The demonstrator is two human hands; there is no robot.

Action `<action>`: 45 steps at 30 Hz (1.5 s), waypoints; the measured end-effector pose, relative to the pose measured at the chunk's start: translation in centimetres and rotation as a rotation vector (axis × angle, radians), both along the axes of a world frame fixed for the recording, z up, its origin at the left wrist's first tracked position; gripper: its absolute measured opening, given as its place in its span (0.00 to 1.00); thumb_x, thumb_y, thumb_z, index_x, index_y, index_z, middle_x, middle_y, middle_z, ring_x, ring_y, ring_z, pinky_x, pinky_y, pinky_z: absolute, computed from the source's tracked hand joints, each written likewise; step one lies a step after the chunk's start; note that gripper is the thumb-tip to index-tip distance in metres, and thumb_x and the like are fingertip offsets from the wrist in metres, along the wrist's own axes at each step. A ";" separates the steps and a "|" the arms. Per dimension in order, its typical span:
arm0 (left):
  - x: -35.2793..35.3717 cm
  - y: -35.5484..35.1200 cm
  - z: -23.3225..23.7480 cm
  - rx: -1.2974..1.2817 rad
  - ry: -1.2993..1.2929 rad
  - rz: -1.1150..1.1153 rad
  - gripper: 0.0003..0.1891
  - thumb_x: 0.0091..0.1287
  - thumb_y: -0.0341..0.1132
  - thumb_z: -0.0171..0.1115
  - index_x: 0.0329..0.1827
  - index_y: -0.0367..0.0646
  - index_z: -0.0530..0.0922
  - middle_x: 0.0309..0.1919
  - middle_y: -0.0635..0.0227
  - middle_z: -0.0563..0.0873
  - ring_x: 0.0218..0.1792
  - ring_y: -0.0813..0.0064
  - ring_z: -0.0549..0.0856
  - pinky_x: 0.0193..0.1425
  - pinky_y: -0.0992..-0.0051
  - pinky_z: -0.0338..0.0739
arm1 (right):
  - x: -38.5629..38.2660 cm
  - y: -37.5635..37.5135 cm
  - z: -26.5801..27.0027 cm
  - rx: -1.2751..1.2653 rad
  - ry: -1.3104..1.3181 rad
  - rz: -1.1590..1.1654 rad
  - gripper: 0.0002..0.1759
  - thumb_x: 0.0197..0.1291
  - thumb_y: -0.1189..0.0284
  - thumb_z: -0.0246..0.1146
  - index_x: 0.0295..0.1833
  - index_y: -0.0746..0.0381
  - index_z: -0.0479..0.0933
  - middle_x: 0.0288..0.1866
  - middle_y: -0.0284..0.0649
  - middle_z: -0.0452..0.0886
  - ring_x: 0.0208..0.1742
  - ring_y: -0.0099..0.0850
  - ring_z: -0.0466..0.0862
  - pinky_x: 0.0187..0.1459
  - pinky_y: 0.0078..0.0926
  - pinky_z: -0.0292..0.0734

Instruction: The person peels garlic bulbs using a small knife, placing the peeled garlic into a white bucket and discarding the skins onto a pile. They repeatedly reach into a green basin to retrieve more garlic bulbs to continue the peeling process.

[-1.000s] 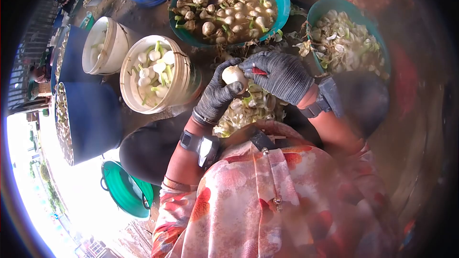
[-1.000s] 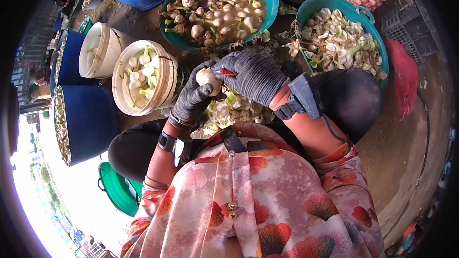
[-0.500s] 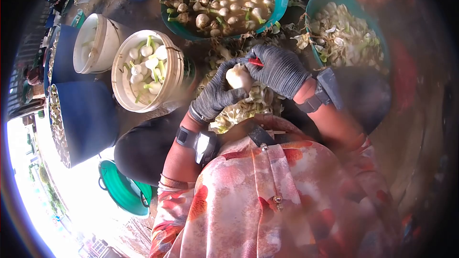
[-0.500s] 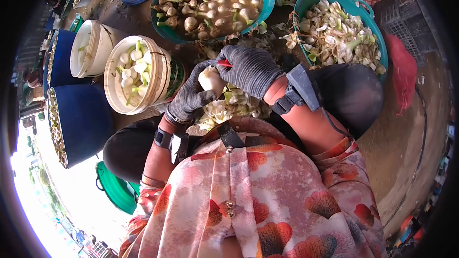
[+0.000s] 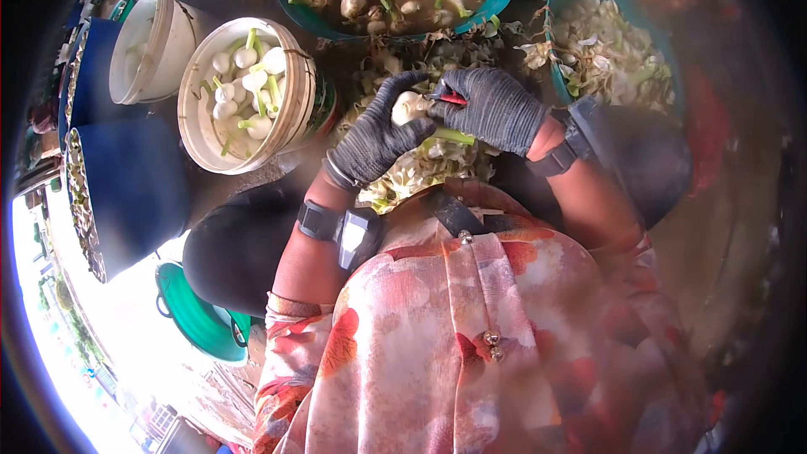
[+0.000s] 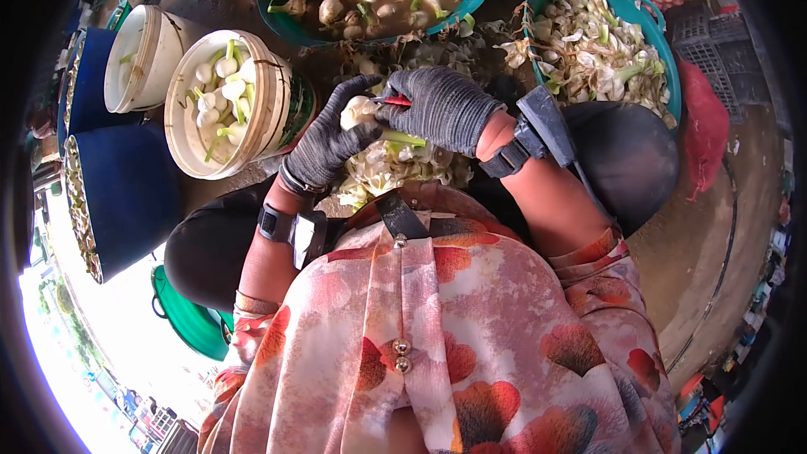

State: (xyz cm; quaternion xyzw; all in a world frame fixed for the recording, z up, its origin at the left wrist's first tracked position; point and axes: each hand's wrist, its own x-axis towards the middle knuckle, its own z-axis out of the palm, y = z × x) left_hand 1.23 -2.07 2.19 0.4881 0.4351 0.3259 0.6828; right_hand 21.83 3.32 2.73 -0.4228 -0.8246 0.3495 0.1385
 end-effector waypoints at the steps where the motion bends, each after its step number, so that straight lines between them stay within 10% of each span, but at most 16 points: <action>1: -0.1 0.0 -0.2 -0.004 -0.004 0.004 0.39 0.62 0.38 0.72 0.73 0.42 0.60 0.59 0.60 0.77 0.61 0.72 0.76 0.64 0.72 0.72 | -0.3 0.0 0.0 -0.004 -0.004 0.004 0.17 0.59 0.59 0.67 0.38 0.63 0.80 0.33 0.50 0.83 0.37 0.49 0.83 0.41 0.41 0.78; 4: -0.7 0.2 -0.8 0.345 0.134 0.099 0.36 0.62 0.36 0.71 0.72 0.41 0.63 0.60 0.61 0.76 0.60 0.71 0.76 0.65 0.71 0.71 | -1.1 0.2 -0.2 -0.189 0.141 -0.136 0.17 0.59 0.59 0.68 0.37 0.64 0.80 0.31 0.48 0.82 0.33 0.46 0.82 0.40 0.36 0.77; 17: -1.6 0.0 -0.9 0.144 0.079 0.187 0.31 0.69 0.43 0.65 0.70 0.39 0.66 0.62 0.61 0.76 0.62 0.72 0.74 0.68 0.70 0.69 | -2.8 0.4 -1.2 -0.268 0.182 -0.312 0.17 0.62 0.61 0.66 0.47 0.64 0.82 0.35 0.46 0.85 0.32 0.35 0.83 0.40 0.33 0.78; 23: -0.7 0.2 -3.5 -0.045 -0.534 0.453 0.30 0.67 0.45 0.62 0.68 0.41 0.67 0.56 0.63 0.78 0.57 0.68 0.78 0.63 0.66 0.74 | -3.1 0.8 -3.3 -0.499 0.689 -0.326 0.15 0.65 0.64 0.62 0.45 0.67 0.82 0.31 0.38 0.83 0.34 0.23 0.79 0.38 0.31 0.76; 24: -0.6 0.0 -4.9 -0.014 -0.409 0.504 0.23 0.71 0.44 0.58 0.63 0.41 0.70 0.52 0.63 0.80 0.53 0.70 0.80 0.58 0.68 0.77 | -3.1 0.7 -3.0 -0.411 0.581 -0.318 0.15 0.65 0.64 0.62 0.44 0.67 0.82 0.31 0.39 0.83 0.34 0.24 0.79 0.38 0.31 0.76; 25: -0.6 0.3 -5.4 0.515 0.382 0.514 0.18 0.75 0.46 0.51 0.58 0.43 0.73 0.50 0.63 0.80 0.49 0.73 0.83 0.49 0.74 0.82 | -3.1 0.5 -2.7 -0.324 0.473 -0.309 0.15 0.65 0.64 0.62 0.43 0.67 0.82 0.31 0.40 0.83 0.33 0.24 0.79 0.38 0.31 0.76; 28: -2.2 0.6 -5.6 -0.532 -0.800 0.694 0.25 0.73 0.60 0.46 0.54 0.48 0.76 0.39 0.68 0.83 0.33 0.74 0.82 0.32 0.77 0.80 | -3.4 -0.8 -1.4 -0.231 0.329 -0.218 0.15 0.62 0.63 0.65 0.39 0.65 0.78 0.26 0.45 0.80 0.31 0.35 0.80 0.38 0.35 0.76; 33: -2.7 1.1 -5.3 -0.570 -0.825 0.755 0.31 0.70 0.67 0.44 0.48 0.47 0.77 0.26 0.70 0.81 0.14 0.78 0.74 0.14 0.83 0.69 | -3.2 -1.3 0.3 -0.188 -0.292 0.188 0.18 0.58 0.57 0.67 0.40 0.62 0.79 0.32 0.52 0.83 0.39 0.51 0.84 0.42 0.44 0.78; 37: -2.5 2.4 -4.6 -0.556 -0.944 0.801 0.33 0.69 0.69 0.43 0.53 0.48 0.77 0.36 0.68 0.85 0.21 0.75 0.78 0.21 0.76 0.74 | -3.0 0.0 -1.6 -0.256 -0.661 0.169 0.33 0.59 0.44 0.62 0.57 0.60 0.80 0.48 0.53 0.85 0.50 0.49 0.84 0.55 0.44 0.77; 45: -4.8 10.1 0.1 -0.465 -1.166 0.938 0.24 0.72 0.60 0.46 0.42 0.47 0.77 0.28 0.69 0.81 0.21 0.72 0.76 0.23 0.74 0.72 | -4.5 -0.2 -1.1 -0.115 -0.439 0.173 0.29 0.62 0.45 0.60 0.55 0.58 0.81 0.47 0.50 0.85 0.50 0.48 0.84 0.54 0.41 0.78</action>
